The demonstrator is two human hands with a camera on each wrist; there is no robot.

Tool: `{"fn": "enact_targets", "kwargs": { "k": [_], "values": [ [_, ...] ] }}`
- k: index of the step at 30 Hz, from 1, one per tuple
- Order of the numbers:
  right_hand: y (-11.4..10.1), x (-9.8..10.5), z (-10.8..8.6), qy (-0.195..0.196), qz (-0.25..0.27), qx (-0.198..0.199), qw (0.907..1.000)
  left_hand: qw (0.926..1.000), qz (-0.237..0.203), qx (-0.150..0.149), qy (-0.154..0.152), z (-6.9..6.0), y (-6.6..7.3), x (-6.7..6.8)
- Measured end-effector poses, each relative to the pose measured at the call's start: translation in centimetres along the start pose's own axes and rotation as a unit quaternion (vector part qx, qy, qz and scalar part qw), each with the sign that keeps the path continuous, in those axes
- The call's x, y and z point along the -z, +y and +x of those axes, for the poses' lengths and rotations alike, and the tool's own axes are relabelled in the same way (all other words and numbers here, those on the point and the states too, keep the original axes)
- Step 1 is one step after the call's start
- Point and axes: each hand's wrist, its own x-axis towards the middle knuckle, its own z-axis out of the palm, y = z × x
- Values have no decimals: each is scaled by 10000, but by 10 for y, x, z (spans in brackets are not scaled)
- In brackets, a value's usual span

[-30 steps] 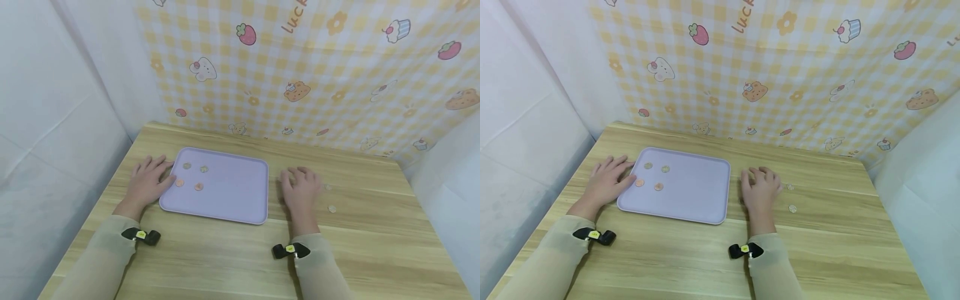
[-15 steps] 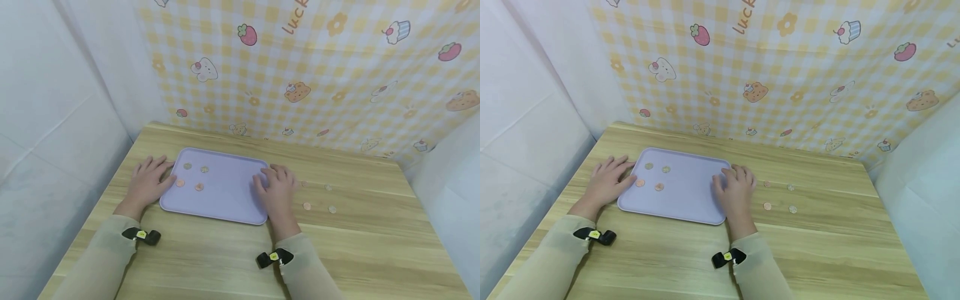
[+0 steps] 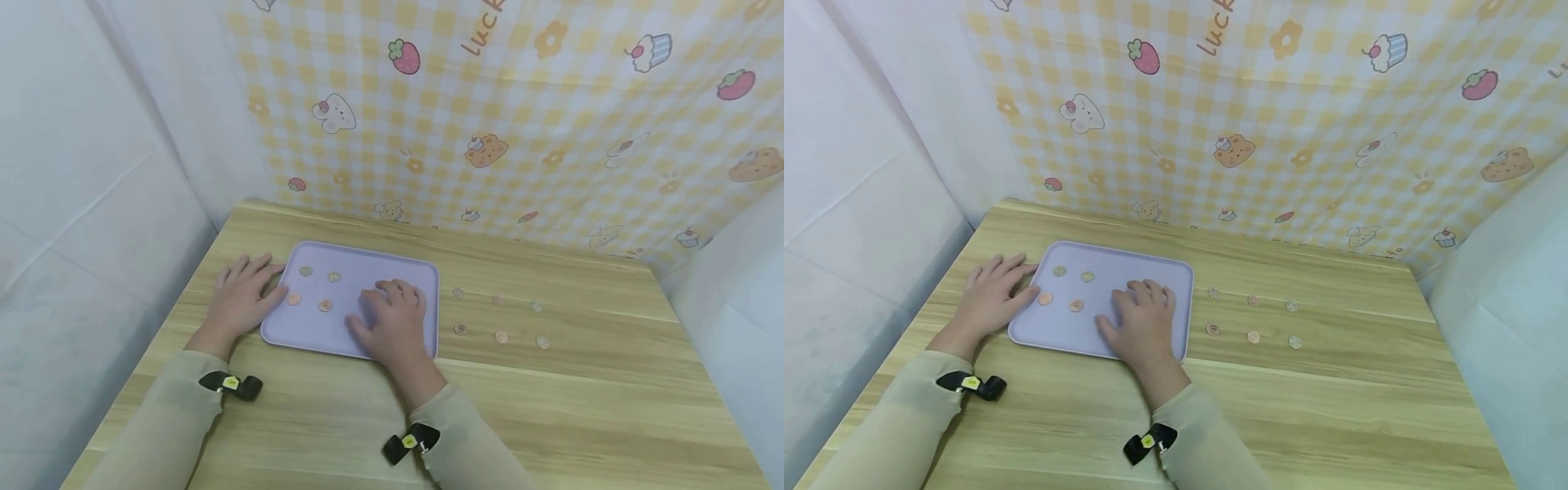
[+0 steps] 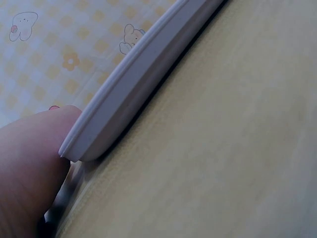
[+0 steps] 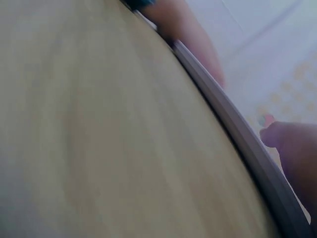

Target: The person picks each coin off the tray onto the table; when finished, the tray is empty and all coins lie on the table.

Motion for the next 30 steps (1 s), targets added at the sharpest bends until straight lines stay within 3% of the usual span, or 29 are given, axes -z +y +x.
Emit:
{"fn": "enact_targets", "kwargs": {
  "k": [9,14,17,24,30],
  "values": [
    [-32,-12,5,-902,-246,-70,9956,10000,-22,-59,50,-1,2,1],
    [-37,-14,8,-1728,-73,-41,9849,9999,-12,-88,94,-1,1,1],
    [-38,-12,9,-2034,14,-44,9791,9999,4,-98,99,-1,1,1],
    [-38,-14,10,-2145,157,-81,9766,9999,32,-76,68,-2,0,1],
    [-36,-13,11,-1672,420,32,9850,9999,41,-85,62,-1,1,2]
  ]
}}
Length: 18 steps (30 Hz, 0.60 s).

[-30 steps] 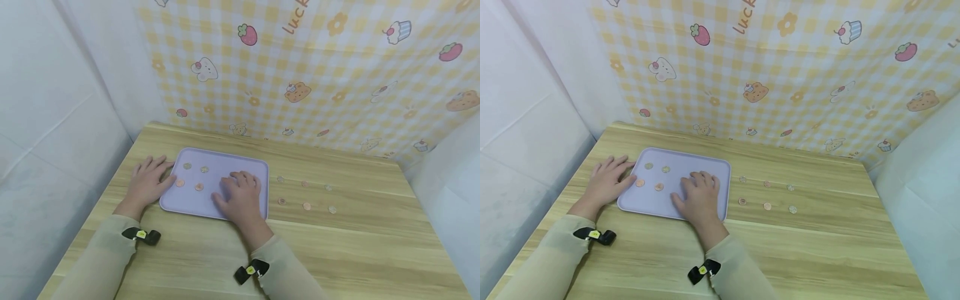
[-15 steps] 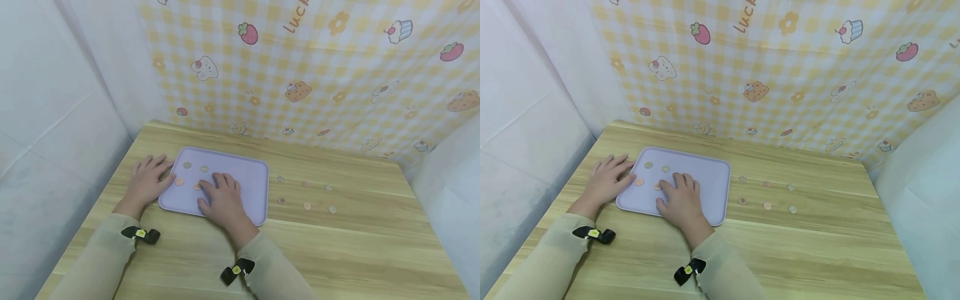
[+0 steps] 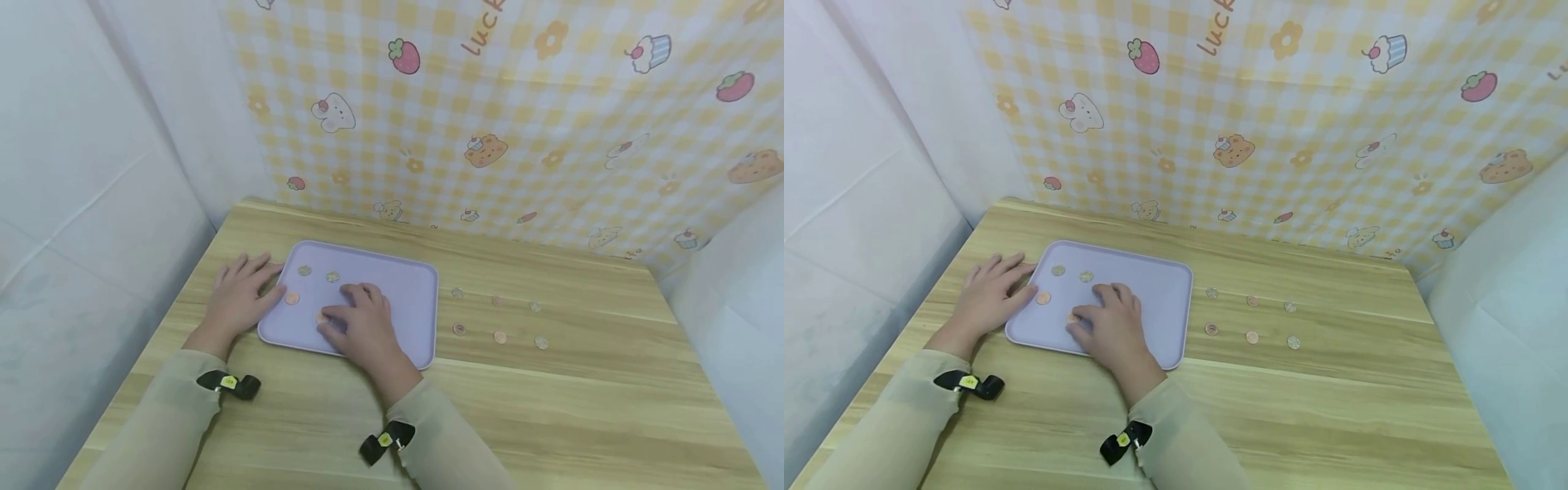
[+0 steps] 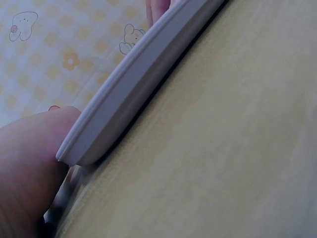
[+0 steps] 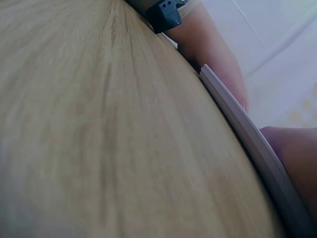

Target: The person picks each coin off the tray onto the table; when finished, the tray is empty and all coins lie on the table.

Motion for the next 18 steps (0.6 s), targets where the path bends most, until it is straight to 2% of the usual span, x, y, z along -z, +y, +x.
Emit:
{"fn": "enact_targets", "kwargs": {
  "k": [3,6,12,18],
  "values": [
    [1,-1,1,220,258,89,9994,10000,9,-2,7,0,0,-1],
    [3,-2,2,243,590,29,9980,10000,9,-9,13,1,-1,-2],
    [4,-2,4,44,948,-160,9954,10000,-53,-7,15,2,-2,-2],
    [6,0,6,-267,1097,-106,9936,10000,-58,-13,30,3,-4,-3]
  ]
}}
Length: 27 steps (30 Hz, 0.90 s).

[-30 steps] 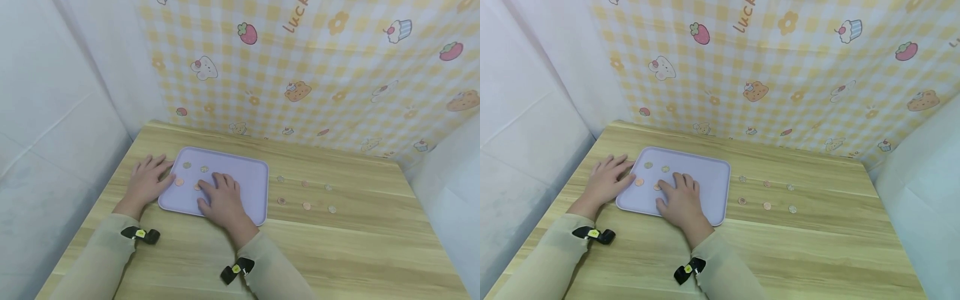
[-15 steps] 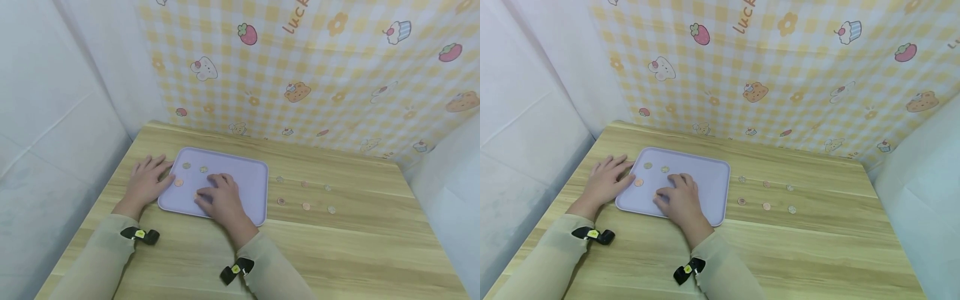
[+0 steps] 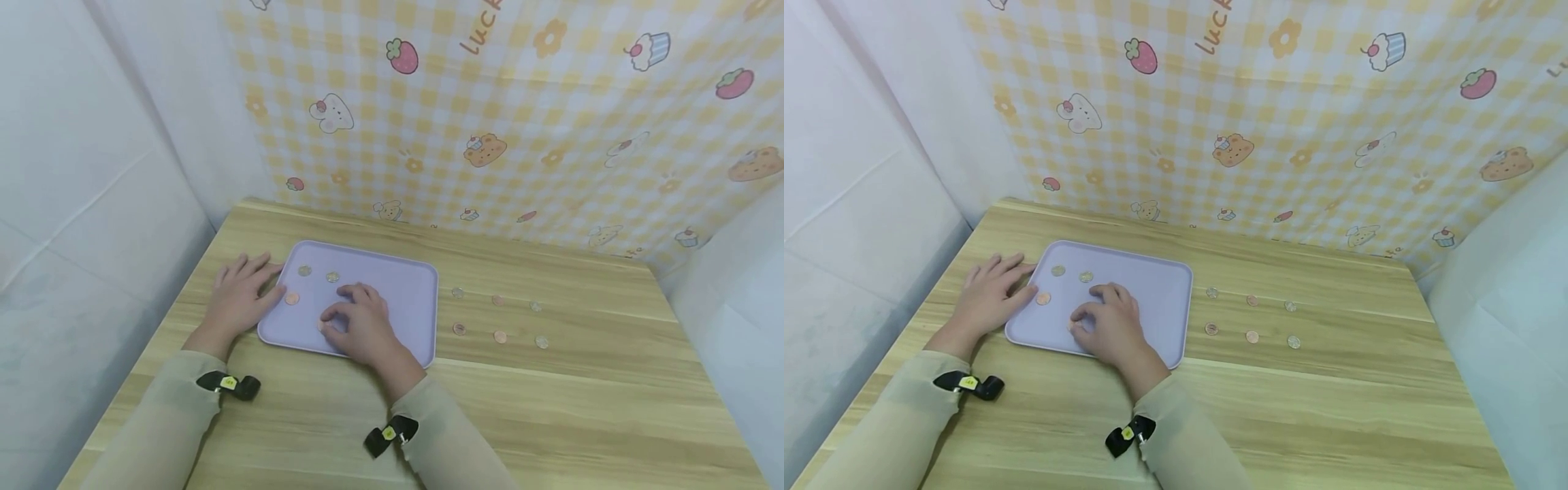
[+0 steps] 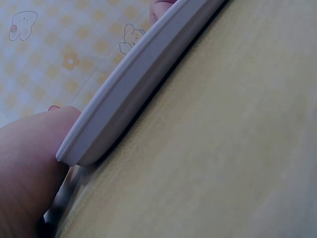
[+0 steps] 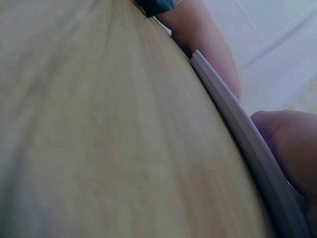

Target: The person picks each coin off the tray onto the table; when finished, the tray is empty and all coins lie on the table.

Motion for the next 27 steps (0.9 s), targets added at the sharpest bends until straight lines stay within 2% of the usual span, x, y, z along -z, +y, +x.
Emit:
{"fn": "enact_targets", "kwargs": {
  "k": [7,17,20,27],
  "values": [
    [1,2,0,-270,61,175,9995,10000,-45,4,37,-2,1,1],
    [3,-1,-2,-76,112,291,9995,10000,33,71,-24,-1,0,1],
    [3,0,-2,49,178,516,9985,10000,48,71,-37,-1,-1,0],
    [5,0,-1,188,414,1346,9899,10000,-17,31,-47,0,-2,-1]
  ]
}}
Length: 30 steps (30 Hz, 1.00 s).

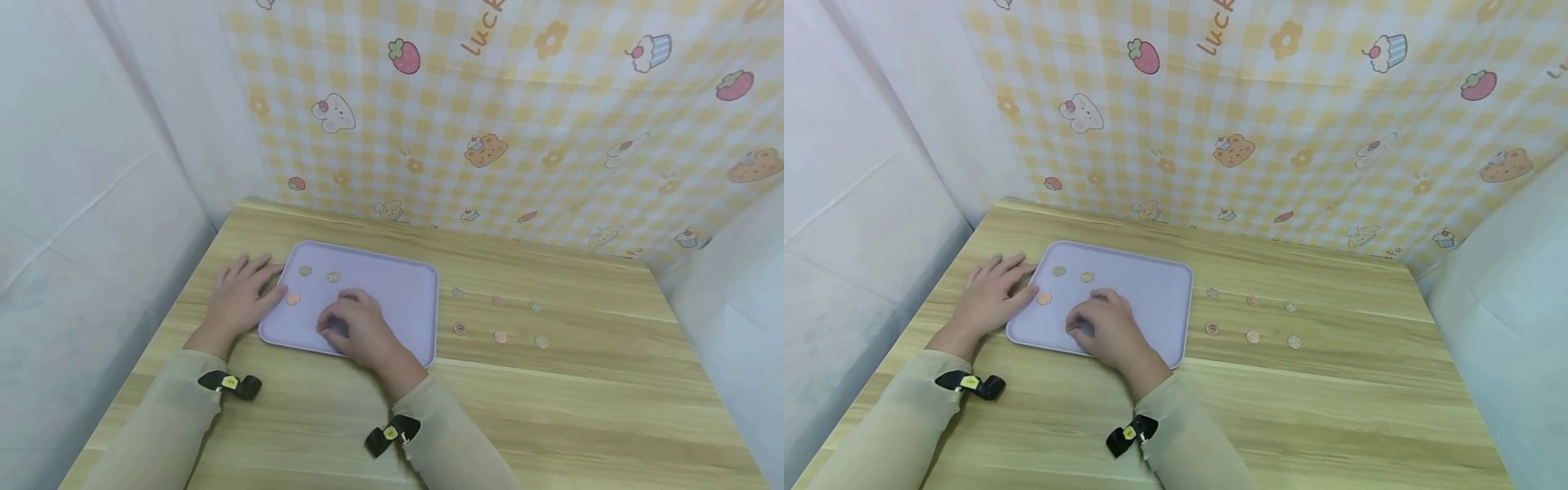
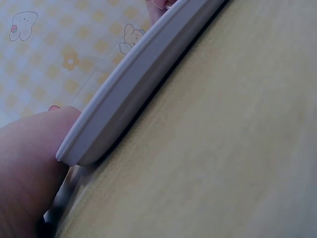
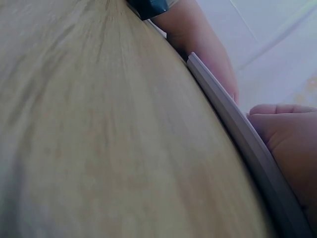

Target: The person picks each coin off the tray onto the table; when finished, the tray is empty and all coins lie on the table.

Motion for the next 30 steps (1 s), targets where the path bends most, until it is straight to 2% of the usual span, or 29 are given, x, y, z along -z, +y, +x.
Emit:
{"fn": "enact_targets", "kwargs": {
  "k": [6,10,18,30],
  "values": [
    [1,-2,0,23,-11,426,9991,10000,15,-9,26,1,1,0],
    [2,-2,-1,160,-15,542,9984,10000,18,-17,66,1,2,1],
    [5,-6,1,644,788,-210,9946,9999,19,-53,129,0,2,0],
    [2,-5,0,783,767,-419,9931,9998,7,-60,163,-1,4,1]
  ]
}}
